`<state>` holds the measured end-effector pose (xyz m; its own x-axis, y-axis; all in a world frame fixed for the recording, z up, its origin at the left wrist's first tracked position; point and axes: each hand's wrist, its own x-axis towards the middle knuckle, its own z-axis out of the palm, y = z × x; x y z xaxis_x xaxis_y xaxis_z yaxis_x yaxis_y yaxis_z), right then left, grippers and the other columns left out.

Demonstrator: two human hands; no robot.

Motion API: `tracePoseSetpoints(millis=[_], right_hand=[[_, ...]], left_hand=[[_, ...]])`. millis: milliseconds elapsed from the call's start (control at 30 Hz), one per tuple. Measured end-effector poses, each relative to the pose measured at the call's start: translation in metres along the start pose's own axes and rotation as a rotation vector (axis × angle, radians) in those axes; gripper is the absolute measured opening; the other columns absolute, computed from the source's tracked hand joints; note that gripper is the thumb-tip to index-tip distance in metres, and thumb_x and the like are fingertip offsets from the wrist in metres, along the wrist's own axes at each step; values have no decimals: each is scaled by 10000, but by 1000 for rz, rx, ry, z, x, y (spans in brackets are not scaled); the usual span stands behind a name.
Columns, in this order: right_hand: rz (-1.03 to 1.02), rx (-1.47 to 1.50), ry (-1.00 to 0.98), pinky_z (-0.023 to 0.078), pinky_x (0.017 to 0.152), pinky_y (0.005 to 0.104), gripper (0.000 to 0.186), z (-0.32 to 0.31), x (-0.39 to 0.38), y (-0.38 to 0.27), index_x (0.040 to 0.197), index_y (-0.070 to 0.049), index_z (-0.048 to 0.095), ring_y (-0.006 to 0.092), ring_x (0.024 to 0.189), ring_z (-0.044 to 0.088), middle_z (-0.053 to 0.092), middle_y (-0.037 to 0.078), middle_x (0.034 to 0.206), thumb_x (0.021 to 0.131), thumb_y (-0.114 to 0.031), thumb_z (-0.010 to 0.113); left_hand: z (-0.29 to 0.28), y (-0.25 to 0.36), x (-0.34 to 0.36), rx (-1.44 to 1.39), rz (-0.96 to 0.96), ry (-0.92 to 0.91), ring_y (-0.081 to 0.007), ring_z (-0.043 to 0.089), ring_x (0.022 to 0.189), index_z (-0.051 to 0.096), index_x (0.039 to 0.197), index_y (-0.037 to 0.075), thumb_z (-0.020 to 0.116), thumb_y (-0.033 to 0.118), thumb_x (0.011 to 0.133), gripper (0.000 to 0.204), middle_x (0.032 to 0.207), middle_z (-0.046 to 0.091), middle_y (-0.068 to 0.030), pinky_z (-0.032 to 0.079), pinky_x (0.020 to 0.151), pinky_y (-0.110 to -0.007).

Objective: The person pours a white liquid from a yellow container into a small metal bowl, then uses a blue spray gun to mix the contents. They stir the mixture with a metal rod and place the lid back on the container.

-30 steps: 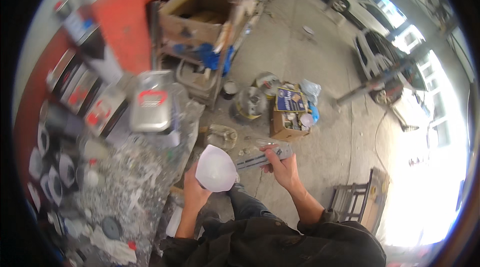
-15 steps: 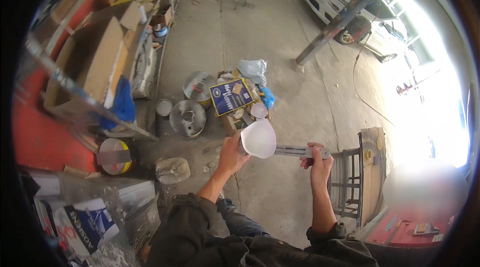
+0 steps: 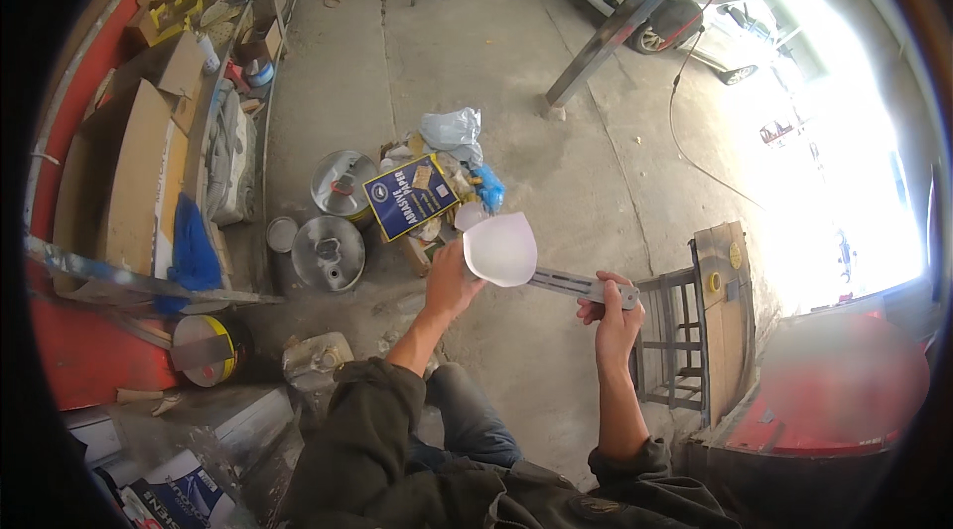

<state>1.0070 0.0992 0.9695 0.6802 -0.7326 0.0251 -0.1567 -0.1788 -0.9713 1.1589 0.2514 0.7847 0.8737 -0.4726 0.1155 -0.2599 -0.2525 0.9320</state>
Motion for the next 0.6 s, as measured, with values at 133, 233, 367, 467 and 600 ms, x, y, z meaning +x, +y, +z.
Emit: tracePoseSetpoints(millis=[133, 233, 367, 467, 600], right_hand=[[-52, -8, 25, 457, 486, 240, 310, 10, 66, -15, 1120, 52, 619, 121, 563, 614, 662, 105, 717, 1011, -201, 477], [-82, -35, -14, 464, 517, 241, 299, 28, 133, -15, 1112, 33, 628, 106, 580, 614, 666, 87, 718, 1016, -206, 478], [-178, -194, -94, 460, 513, 243, 308, 68, 216, 10, 1132, 20, 628, 110, 591, 628, 666, 79, 731, 1015, -223, 479], [-149, -199, -120, 500, 603, 270, 293, 83, 257, 29, 1112, 19, 636, 114, 606, 632, 667, 80, 715, 1008, -222, 504], [-115, -198, -128, 505, 611, 274, 295, 81, 291, 49, 1105, 18, 643, 114, 611, 641, 671, 80, 705, 1005, -224, 506]], left_hand=[[10, 18, 72, -9, 23, 61, -401, 514, 1193, 451, 1349, 28, 877, 112, 625, 844, 1292, 561, -188, 428, 1007, -465], [23, 10, 133, -73, 19, 171, -375, 503, 1249, 433, 1377, 23, 888, 120, 618, 890, 1305, 561, -190, 405, 1054, -436], [27, -58, 135, 72, -310, 207, -385, 394, 1354, 304, 1450, 2, 877, 124, 638, 1002, 1444, 387, -251, 347, 1111, -420], [17, -121, 76, -1, -432, 288, -361, 391, 1349, 262, 1478, 11, 855, 99, 696, 985, 1488, 312, -244, 406, 1064, -454], [2, -177, -70, -168, -760, 428, -327, 455, 1294, 268, 1461, 7, 842, 120, 721, 943, 1414, 394, -236, 500, 972, -420]])
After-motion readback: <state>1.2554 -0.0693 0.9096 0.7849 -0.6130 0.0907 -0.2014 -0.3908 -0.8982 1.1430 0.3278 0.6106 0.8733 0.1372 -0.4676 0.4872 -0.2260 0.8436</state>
